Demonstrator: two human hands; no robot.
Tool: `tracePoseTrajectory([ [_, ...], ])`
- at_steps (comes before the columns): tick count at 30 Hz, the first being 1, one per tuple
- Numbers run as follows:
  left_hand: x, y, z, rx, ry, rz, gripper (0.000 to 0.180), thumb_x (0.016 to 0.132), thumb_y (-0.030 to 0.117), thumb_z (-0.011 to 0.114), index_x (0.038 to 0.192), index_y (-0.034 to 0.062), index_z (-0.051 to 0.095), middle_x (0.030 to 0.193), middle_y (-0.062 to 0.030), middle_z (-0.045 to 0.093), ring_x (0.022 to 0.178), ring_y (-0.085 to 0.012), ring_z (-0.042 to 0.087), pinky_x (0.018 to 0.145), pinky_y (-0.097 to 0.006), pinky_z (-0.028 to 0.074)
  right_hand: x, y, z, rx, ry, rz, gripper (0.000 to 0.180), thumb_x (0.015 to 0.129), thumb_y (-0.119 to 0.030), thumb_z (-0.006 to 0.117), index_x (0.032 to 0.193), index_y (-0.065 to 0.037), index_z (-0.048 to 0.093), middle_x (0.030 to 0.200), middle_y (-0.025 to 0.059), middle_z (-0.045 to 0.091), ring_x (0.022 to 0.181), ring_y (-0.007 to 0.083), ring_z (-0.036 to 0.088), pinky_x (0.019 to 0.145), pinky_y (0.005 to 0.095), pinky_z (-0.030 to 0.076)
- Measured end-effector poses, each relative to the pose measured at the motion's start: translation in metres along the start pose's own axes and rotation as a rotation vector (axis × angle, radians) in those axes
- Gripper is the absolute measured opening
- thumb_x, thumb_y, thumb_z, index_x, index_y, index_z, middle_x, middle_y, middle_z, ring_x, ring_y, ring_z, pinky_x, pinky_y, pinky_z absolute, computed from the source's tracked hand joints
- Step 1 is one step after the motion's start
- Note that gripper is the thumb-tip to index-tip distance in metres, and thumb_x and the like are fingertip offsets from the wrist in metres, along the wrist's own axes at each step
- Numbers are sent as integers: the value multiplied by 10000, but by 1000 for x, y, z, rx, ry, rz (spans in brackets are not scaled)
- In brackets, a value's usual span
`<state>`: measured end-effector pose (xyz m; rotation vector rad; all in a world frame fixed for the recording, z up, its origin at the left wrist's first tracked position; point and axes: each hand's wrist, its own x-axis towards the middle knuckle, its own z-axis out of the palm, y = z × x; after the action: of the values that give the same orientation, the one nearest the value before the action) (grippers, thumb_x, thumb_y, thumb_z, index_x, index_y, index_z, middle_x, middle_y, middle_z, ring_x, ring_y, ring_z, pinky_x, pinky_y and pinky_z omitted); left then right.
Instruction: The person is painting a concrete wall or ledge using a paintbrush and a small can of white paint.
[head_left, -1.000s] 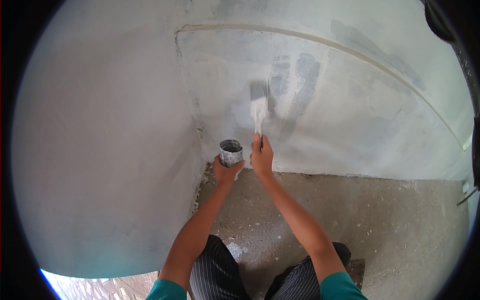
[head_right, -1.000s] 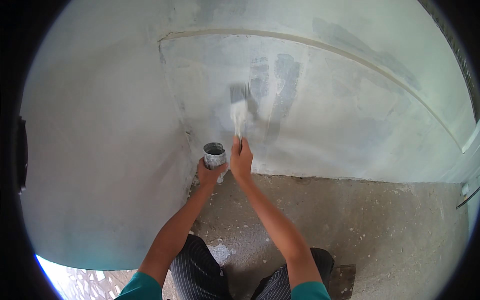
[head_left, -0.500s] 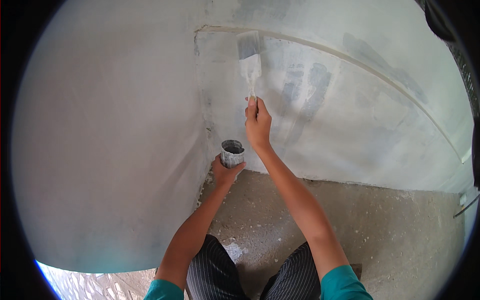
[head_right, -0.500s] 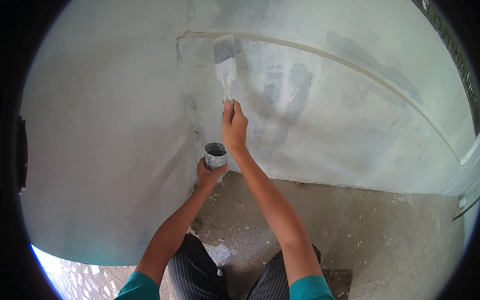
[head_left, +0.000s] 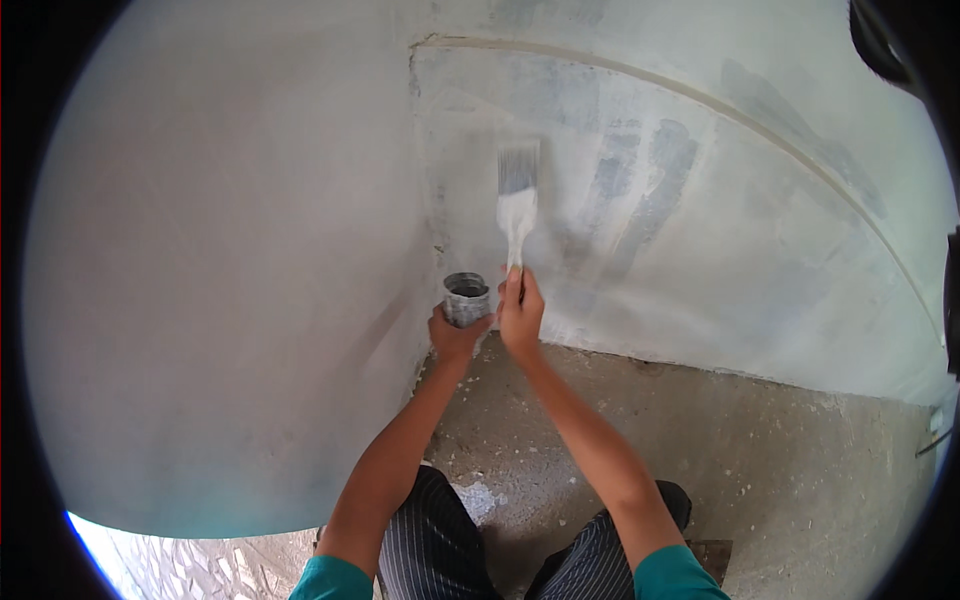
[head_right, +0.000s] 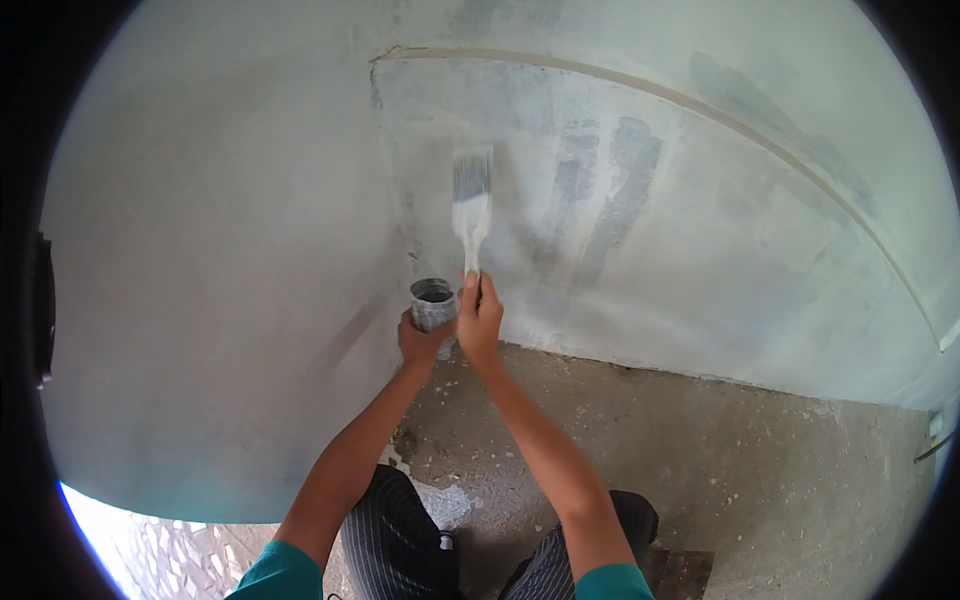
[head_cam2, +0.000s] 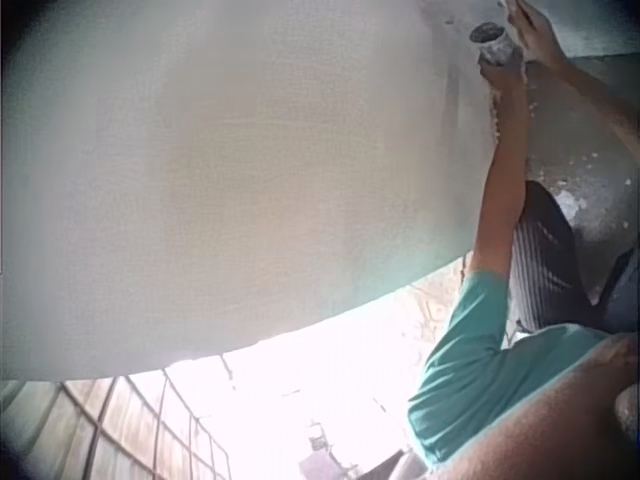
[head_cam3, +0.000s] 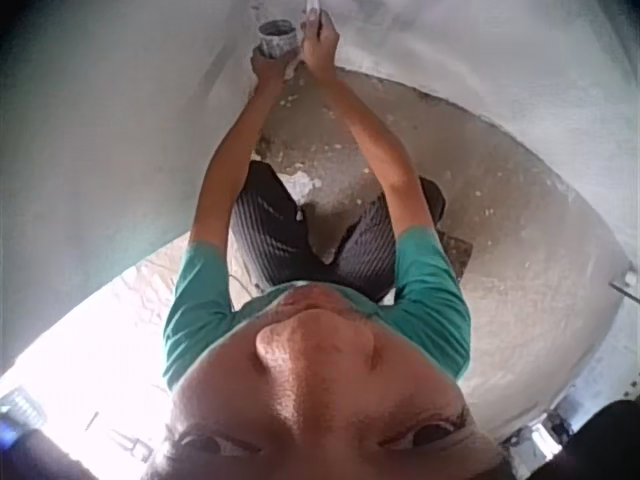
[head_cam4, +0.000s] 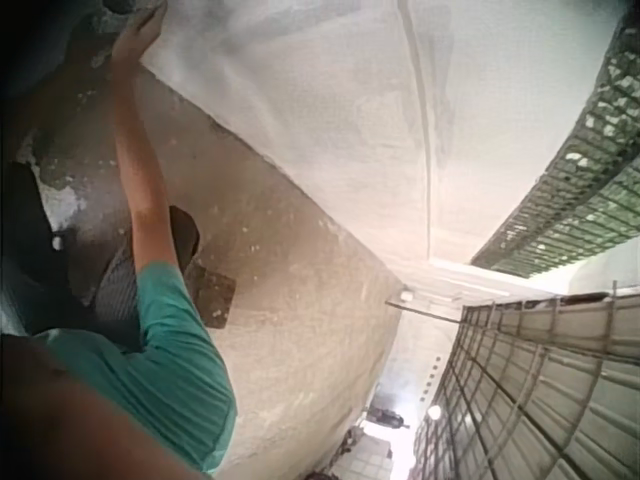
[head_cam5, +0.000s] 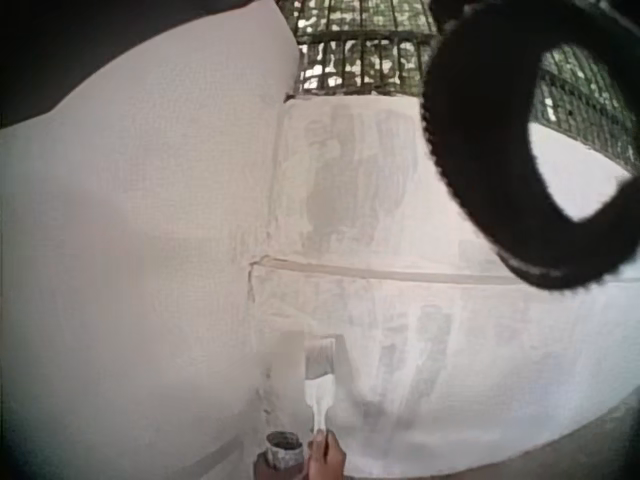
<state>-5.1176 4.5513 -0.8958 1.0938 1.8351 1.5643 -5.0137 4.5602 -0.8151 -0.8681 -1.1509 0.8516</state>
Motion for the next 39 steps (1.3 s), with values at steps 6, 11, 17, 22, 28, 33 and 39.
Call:
tracePoseTrajectory([
  [6, -15, 15, 18, -60, -82, 10, 841, 493, 360, 895, 1153, -17, 535, 1091, -190, 579, 1001, -319, 584, 863, -429, 474, 69, -79, 18, -31, -127, -97, 317, 1004, -273, 460, 1048, 10, 597, 606, -9, 449, 542, 67, 383, 506, 243, 338],
  [11, -14, 10, 18, 1, -100, 36, 864, 483, 366, 901, 1164, -13, 528, 1097, -183, 563, 1019, -321, 564, 875, -433, 465, 71, -55, 10, -241, -21, -118, 311, 999, -269, 469, 1072, 9, 588, 594, 14, 473, 533, 99, 408, 513, 281, 368],
  [17, -9, 7, 7, 27, -87, -8, 904, 483, 363, 899, 1199, -18, 499, 1123, -198, 530, 1046, -338, 535, 905, -442, 450, 20, -17, -3, -235, -24, -173, 278, 986, -172, 498, 1193, -8, 584, 734, 104, 544, 624, 144, 495, 591, 296, 417],
  [22, -8, 3, -2, 116, -83, -79, 943, 484, 377, 894, 1225, -28, 474, 1153, -208, 511, 1084, -343, 512, 932, -446, 430, 37, -75, 45, -367, -92, -465, 272, 954, -115, 547, 1200, -8, 587, 855, 114, 517, 684, 178, 530, 628, 299, 448],
  [28, -5, 0, 4, 71, -157, -105, 974, 478, 386, 890, 1239, -42, 456, 1170, -213, 501, 1101, -348, 500, 941, -448, 421, 64, -79, 86, -210, -120, -345, 288, 966, -213, 551, 1156, 3, 535, 819, 100, 603, 554, 158, 567, 561, 285, 449],
  [33, -5, -3, 2, 53, -176, -102, 967, 469, 381, 886, 1230, -43, 466, 1189, -222, 497, 1112, -339, 497, 932, -446, 422, 61, -53, 93, -213, -111, 28, 315, 969, -270, 535, 1131, -3, 494, 713, 89, 643, 585, 178, 597, 586, 314, 467],
  [39, -20, -17, 14, 472, -320, 355, 898, 567, 470, 835, 1234, -18, 485, 1283, -205, 499, 1165, -335, 495, 984, -463, 370, 2, -3, 77, -371, -132, 99, 265, 985, -262, 463, 1081, -16, 483, 799, 244, 620, 759, 438, 608, 654, 448, 463],
])
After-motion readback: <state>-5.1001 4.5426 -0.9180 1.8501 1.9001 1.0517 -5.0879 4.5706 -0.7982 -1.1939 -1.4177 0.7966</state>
